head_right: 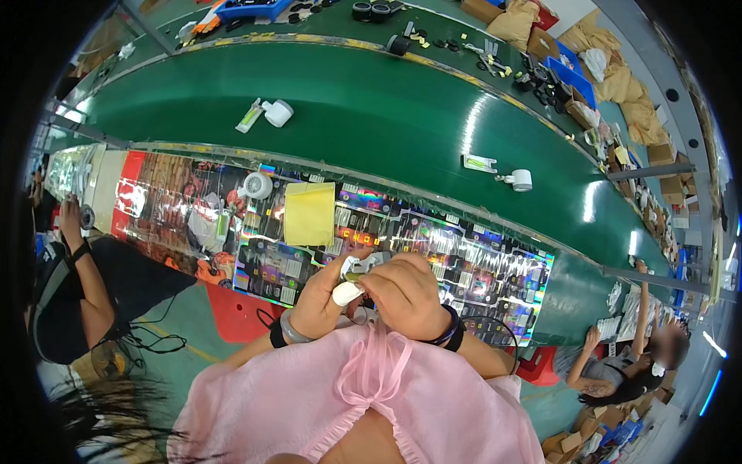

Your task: Manual assembly and sorting of small plastic and electronic components at a factory workbench.

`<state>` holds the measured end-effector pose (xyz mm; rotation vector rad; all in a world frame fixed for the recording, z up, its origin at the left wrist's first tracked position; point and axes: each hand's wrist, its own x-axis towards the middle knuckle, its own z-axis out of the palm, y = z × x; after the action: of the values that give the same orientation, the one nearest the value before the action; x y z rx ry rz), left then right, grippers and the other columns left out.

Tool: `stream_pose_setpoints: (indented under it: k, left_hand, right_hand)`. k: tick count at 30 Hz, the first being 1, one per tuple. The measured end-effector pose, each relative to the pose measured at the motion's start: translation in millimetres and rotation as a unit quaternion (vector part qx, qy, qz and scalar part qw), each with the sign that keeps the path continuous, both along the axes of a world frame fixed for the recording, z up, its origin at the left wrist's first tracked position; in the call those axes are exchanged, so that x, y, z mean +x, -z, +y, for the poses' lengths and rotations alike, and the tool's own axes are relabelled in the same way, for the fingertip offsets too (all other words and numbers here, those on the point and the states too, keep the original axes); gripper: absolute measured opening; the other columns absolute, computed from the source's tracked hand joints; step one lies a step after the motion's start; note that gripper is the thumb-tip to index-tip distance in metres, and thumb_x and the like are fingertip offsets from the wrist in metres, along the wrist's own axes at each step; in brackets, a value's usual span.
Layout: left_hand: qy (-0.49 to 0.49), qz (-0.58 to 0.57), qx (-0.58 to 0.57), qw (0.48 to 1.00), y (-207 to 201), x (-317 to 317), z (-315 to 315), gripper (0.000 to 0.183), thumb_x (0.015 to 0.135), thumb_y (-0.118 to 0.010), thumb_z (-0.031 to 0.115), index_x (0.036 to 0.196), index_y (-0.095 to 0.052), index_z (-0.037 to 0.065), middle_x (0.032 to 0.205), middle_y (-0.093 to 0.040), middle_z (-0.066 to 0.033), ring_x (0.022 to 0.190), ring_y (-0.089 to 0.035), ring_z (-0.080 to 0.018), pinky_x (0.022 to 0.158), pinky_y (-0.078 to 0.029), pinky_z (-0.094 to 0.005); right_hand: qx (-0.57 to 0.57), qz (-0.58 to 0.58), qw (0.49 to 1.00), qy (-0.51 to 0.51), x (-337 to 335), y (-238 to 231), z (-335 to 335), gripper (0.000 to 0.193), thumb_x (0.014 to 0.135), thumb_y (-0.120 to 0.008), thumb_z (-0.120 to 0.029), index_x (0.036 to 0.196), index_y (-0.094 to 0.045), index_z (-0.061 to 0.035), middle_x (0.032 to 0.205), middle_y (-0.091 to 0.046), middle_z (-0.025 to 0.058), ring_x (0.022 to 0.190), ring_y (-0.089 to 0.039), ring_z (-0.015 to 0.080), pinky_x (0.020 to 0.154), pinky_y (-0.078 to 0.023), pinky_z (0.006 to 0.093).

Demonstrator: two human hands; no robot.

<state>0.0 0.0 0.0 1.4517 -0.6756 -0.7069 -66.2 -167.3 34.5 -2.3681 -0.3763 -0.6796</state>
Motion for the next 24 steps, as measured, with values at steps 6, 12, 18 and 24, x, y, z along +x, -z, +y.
stream_pose_setpoints:
  k: [6,12,18,24]
  left_hand:
    - [-0.021,0.03,0.024,0.999,-10.8,4.6,0.2,0.039,0.093,-0.054,0.017,0.128,-0.05,0.001,0.112,-0.062,-0.0176,0.097,-0.063,-0.028,0.083,-0.048,-0.0334]
    - [-0.049,0.103,-0.017,0.993,3.4,-8.6,-0.1,0.035,0.096,-0.052,0.019,0.127,-0.053,0.003,0.078,-0.058,0.0011,0.056,-0.048,-0.0032,0.048,-0.04,-0.0202]
    - [-0.071,0.177,-0.014,0.981,8.1,-9.4,-2.4,0.033,0.094,-0.054,0.017,0.123,-0.056,0.002,0.08,-0.061,-0.0003,0.057,-0.049,-0.003,0.049,-0.039,-0.0212]
    - [-0.002,0.224,0.01,0.975,2.8,0.0,2.2,0.042,0.094,-0.055,0.017,0.132,-0.049,0.002,0.094,-0.063,-0.0035,0.077,-0.056,-0.0081,0.07,-0.047,-0.024]
  right_hand:
    - [-0.004,-0.038,0.998,0.043,4.0,6.2,9.2,0.028,0.063,-0.072,0.002,0.09,-0.063,-0.0016,0.084,-0.061,0.0093,0.069,-0.058,0.0262,0.066,-0.048,0.0373]
    - [0.005,-0.024,0.999,0.046,1.2,10.6,12.4,0.03,0.063,-0.071,0.004,0.091,-0.063,-0.001,0.084,-0.059,0.0104,0.069,-0.058,0.027,0.066,-0.048,0.0383]
    - [0.011,-0.013,0.998,0.056,2.0,21.0,12.7,0.035,0.061,-0.071,0.002,0.093,-0.061,-0.0027,0.082,-0.057,0.0096,0.067,-0.056,0.0275,0.065,-0.047,0.0392]
    - [0.007,-0.004,1.0,0.029,1.7,19.2,1.8,0.034,0.061,-0.072,0.001,0.093,-0.061,-0.0023,0.082,-0.057,0.0093,0.067,-0.057,0.027,0.066,-0.048,0.0393]
